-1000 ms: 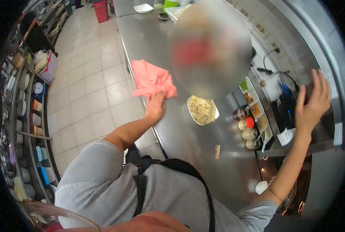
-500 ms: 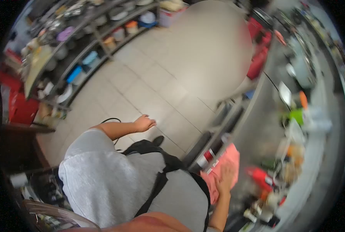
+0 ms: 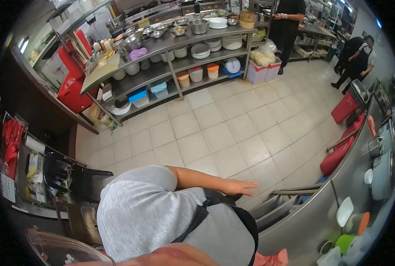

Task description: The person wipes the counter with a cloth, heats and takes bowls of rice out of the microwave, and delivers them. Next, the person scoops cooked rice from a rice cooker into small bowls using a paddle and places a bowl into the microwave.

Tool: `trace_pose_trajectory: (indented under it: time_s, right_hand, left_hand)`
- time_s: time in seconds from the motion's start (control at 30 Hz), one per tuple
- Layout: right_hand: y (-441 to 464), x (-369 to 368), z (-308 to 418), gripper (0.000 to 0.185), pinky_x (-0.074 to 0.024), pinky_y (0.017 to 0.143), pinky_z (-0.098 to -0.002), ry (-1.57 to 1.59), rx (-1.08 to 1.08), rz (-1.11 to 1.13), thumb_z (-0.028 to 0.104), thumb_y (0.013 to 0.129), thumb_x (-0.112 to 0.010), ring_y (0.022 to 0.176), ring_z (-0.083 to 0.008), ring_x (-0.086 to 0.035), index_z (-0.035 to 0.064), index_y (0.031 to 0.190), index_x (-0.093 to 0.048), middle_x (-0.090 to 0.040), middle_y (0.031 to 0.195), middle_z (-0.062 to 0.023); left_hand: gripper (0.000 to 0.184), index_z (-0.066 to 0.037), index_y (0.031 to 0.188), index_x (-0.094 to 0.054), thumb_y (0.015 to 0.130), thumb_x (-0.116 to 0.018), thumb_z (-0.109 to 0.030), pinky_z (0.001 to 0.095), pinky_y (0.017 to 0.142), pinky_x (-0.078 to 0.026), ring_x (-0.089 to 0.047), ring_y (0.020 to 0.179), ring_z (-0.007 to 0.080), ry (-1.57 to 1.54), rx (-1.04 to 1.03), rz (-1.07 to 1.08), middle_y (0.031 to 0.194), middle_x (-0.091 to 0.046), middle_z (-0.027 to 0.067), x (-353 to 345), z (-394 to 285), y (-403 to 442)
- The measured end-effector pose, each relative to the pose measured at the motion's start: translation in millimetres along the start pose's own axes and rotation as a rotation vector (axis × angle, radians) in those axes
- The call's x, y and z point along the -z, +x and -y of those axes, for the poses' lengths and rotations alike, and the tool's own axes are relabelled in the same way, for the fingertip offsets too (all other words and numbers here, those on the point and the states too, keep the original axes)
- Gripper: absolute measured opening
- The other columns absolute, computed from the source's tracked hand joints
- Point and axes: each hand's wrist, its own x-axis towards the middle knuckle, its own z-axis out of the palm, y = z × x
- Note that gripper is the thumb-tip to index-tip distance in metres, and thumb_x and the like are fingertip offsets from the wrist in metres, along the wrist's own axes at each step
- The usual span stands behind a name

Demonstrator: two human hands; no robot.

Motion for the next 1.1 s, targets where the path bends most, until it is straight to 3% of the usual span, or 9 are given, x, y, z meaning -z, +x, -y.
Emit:
trace_pose_trajectory:
  time_s: [0.03,0.17,0.3,0.4,0.5,0.67,0.73,0.97,1.1]
  right_hand:
    - [17,-7,-2,0.049,-0.033,0.11,-0.0458,0.022,-0.04,-0.031,0.026,0.094,-0.062,0.128,-0.0373,-0.045,0.0018,0.135,-0.052,-0.051,0.136,-0.0182]
    - [84,-26,-26,0.046,-0.0357,0.107,-0.046,0.12,-0.156,-0.123,0.025,0.093,-0.063,0.122,-0.0371,-0.047,0.0014,0.132,-0.053,-0.052,0.131,-0.0186]
    - [139,-33,-25,0.044,-0.0383,0.103,-0.0462,0.181,-0.285,-0.271,0.024,0.093,-0.065,0.116,-0.0368,-0.05,0.001,0.129,-0.054,-0.054,0.125,-0.0189]
    - [199,-50,-1,0.042,-0.0403,0.1,-0.0464,0.186,-0.362,-0.371,0.023,0.092,-0.067,0.112,-0.0366,-0.051,0.0007,0.126,-0.055,-0.055,0.121,-0.0192]
    - [280,-91,18,0.046,-0.0429,0.096,-0.0475,0.217,-0.411,-0.384,0.023,0.088,-0.067,0.108,-0.0383,-0.054,0.0008,0.125,-0.053,-0.056,0.117,-0.0204]
    - [373,-193,3,0.042,-0.0386,0.107,-0.0431,0.504,-0.28,-0.293,0.013,0.091,-0.066,0.124,-0.0353,-0.052,0.0002,0.13,-0.056,-0.056,0.132,-0.0177]
    - [429,-221,-8,0.024,-0.0448,0.095,-0.0383,0.426,-0.179,-0.354,0.001,0.085,-0.07,0.106,-0.0295,-0.057,0.0023,0.106,-0.057,-0.059,0.116,-0.0147]
    - [586,-271,-80,0.038,-0.0449,0.064,-0.0356,0.226,-0.26,-0.429,-0.001,0.083,-0.071,0.073,-0.0249,-0.058,0.0043,0.063,-0.04,-0.057,0.077,-0.01]
    - [623,-289,-123,0.026,-0.0462,0.067,-0.0331,0.237,-0.494,-0.428,0.005,0.09,-0.068,0.076,-0.0214,-0.058,0.0022,0.072,-0.049,-0.059,0.082,-0.0087]
  left_hand:
    - [0.058,-0.011,0.139,-0.051,0.084,-0.055,0.003,0.0392,0.116,-0.034,-0.032,0.146,0.0372,0.054,-0.074,0.022,0.16,-0.029,0.0184,-11,28,16]
    - [0.038,-0.009,0.126,-0.066,0.091,-0.06,-0.022,0.0424,0.101,-0.047,-0.062,0.118,0.0346,-0.234,0.746,0.277,0.122,-0.068,0.0182,-25,140,-2]
    - [0.022,-0.01,0.093,-0.077,0.072,-0.074,-0.017,0.0427,0.068,-0.054,-0.069,0.077,0.0258,0.121,0.837,0.324,0.09,-0.073,0.0156,40,226,-86]
    - [0.032,-0.007,0.118,-0.069,0.091,-0.063,-0.022,0.0439,0.076,-0.057,-0.073,0.083,0.0255,-0.02,1.171,0.388,0.105,-0.073,0.0152,132,256,-49]
    - [0.079,0.003,0.136,-0.054,0.098,-0.042,-0.064,0.0447,0.083,-0.055,-0.071,0.1,0.0334,-0.279,1.471,0.219,0.13,-0.063,0.0212,168,321,6]
    - [0.086,0.01,0.132,-0.055,0.097,-0.041,-0.068,0.0414,0.082,-0.056,-0.069,0.107,0.0339,-0.413,1.091,0.215,0.132,-0.062,0.0181,175,375,146]
    - [0.072,0.006,0.13,-0.058,0.098,-0.05,-0.058,0.0417,0.086,-0.055,-0.068,0.107,0.0339,-0.533,1.127,-0.038,0.127,-0.065,0.0206,137,435,173]
    - [0.062,0.003,0.129,-0.061,0.098,-0.055,-0.049,0.0408,0.089,-0.054,-0.068,0.107,0.034,-0.127,0.992,0.659,0.122,-0.067,0.0224,174,510,336]
    - [0.055,0.002,0.128,-0.062,0.097,-0.057,-0.044,0.0404,0.09,-0.053,-0.068,0.107,0.0341,0.098,0.689,0.645,0.119,-0.068,0.0235,216,565,487]
